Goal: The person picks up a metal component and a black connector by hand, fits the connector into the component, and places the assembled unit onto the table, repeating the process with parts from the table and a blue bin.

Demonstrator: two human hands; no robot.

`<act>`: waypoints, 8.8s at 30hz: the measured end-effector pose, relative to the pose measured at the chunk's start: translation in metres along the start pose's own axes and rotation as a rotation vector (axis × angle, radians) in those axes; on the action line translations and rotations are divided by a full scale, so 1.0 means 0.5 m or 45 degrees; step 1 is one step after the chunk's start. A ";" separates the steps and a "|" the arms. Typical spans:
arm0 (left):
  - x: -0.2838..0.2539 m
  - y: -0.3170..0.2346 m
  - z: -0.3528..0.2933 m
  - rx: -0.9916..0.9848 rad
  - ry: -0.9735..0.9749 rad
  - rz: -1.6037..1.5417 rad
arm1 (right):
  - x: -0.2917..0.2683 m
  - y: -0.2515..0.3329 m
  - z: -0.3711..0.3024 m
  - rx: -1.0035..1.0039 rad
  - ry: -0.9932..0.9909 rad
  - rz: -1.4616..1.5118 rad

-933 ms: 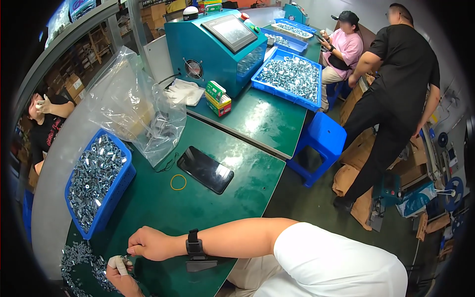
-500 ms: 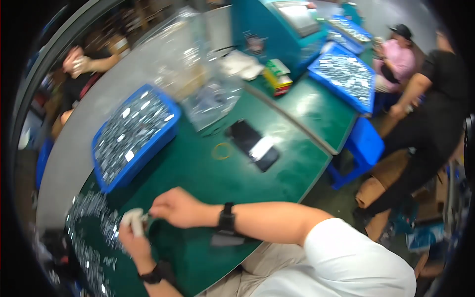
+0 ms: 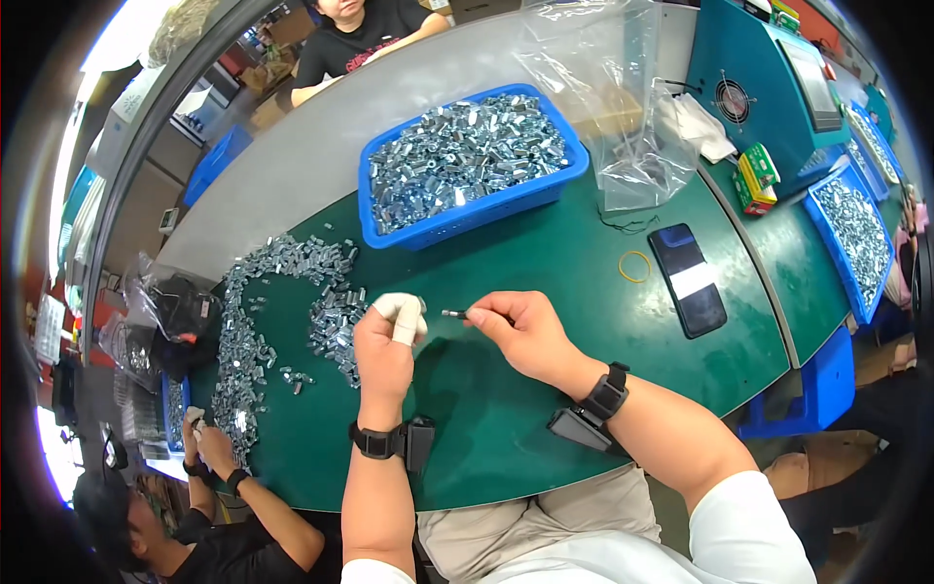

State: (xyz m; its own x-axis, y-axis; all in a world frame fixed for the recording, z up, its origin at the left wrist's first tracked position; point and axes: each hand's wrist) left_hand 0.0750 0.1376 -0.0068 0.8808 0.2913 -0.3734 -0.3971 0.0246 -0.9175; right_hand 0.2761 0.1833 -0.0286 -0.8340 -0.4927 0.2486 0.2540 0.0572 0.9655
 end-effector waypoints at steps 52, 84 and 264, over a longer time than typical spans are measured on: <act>0.222 -0.088 0.002 -0.044 0.259 0.046 | -0.230 0.048 -0.069 -0.245 -0.130 -0.119; 0.214 -0.038 -0.007 0.176 0.207 0.187 | -0.214 0.033 -0.060 -0.216 -0.015 -0.228; 0.186 -0.055 0.008 0.193 0.125 0.210 | -0.175 0.018 -0.025 -0.237 -0.009 -0.085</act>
State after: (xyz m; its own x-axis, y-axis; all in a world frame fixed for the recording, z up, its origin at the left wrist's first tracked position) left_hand 0.1667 0.1679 -0.0157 0.8190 0.2087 -0.5346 -0.5650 0.1301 -0.8148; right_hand 0.3577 0.2163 -0.0425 -0.8555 -0.4835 0.1854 0.2834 -0.1374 0.9491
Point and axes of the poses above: each hand's wrist, its own z-axis towards the middle knuckle, its own x-axis out of the palm, y = z × x, and after that the axes turned 11 degrees about z, right-handed
